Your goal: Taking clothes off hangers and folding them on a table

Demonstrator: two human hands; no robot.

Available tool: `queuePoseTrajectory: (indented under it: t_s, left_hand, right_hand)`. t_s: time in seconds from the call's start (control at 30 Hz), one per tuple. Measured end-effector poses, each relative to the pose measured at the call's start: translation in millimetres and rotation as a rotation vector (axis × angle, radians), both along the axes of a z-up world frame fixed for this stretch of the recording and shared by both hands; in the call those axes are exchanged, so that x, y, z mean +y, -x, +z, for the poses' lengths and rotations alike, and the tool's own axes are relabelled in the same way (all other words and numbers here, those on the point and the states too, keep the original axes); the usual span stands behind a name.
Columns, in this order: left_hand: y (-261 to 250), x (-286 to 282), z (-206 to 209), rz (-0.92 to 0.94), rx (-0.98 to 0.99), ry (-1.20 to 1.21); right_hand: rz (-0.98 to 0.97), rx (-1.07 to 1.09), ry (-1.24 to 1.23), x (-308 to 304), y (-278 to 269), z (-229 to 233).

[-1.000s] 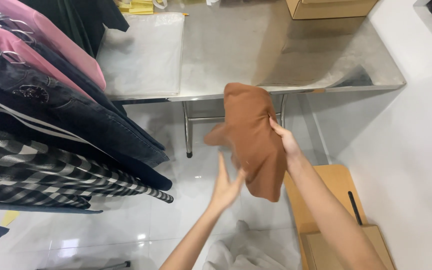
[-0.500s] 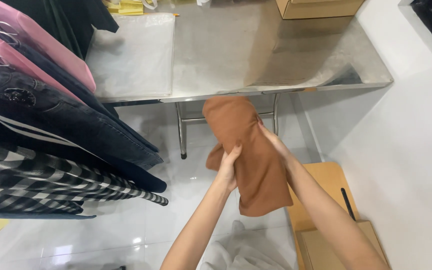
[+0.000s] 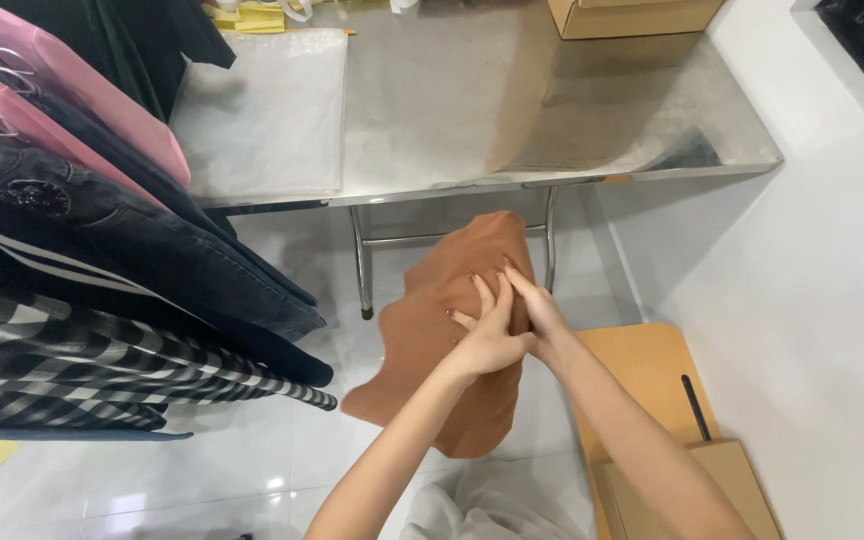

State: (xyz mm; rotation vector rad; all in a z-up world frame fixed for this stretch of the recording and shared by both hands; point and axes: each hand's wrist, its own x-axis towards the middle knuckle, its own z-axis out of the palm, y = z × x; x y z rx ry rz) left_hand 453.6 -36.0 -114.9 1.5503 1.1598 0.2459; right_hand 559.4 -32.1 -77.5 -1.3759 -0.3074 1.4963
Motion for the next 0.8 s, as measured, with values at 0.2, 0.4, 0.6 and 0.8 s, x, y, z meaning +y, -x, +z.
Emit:
queuePoseTrajectory:
  t_s: [0.2, 0.4, 0.6, 0.8]
  left_hand:
    - [47, -1, 19, 0.451, -0.366, -0.12]
    - [44, 10, -37, 0.52, -1.034, 0.42]
    - [50, 28, -18, 0.688, -1.029, 0.576]
    - [59, 62, -25, 0.993, -1.005, 0.429]
  right_hand:
    - [0.091, 0.279, -0.047, 16, -34, -36]
    - [0.193, 0.403, -0.094, 19, -4, -13]
    - [0.164, -0.896, -0.396, 59, -37, -87]
    - [-0.115, -0.852, -0.625, -26, -44, -70]
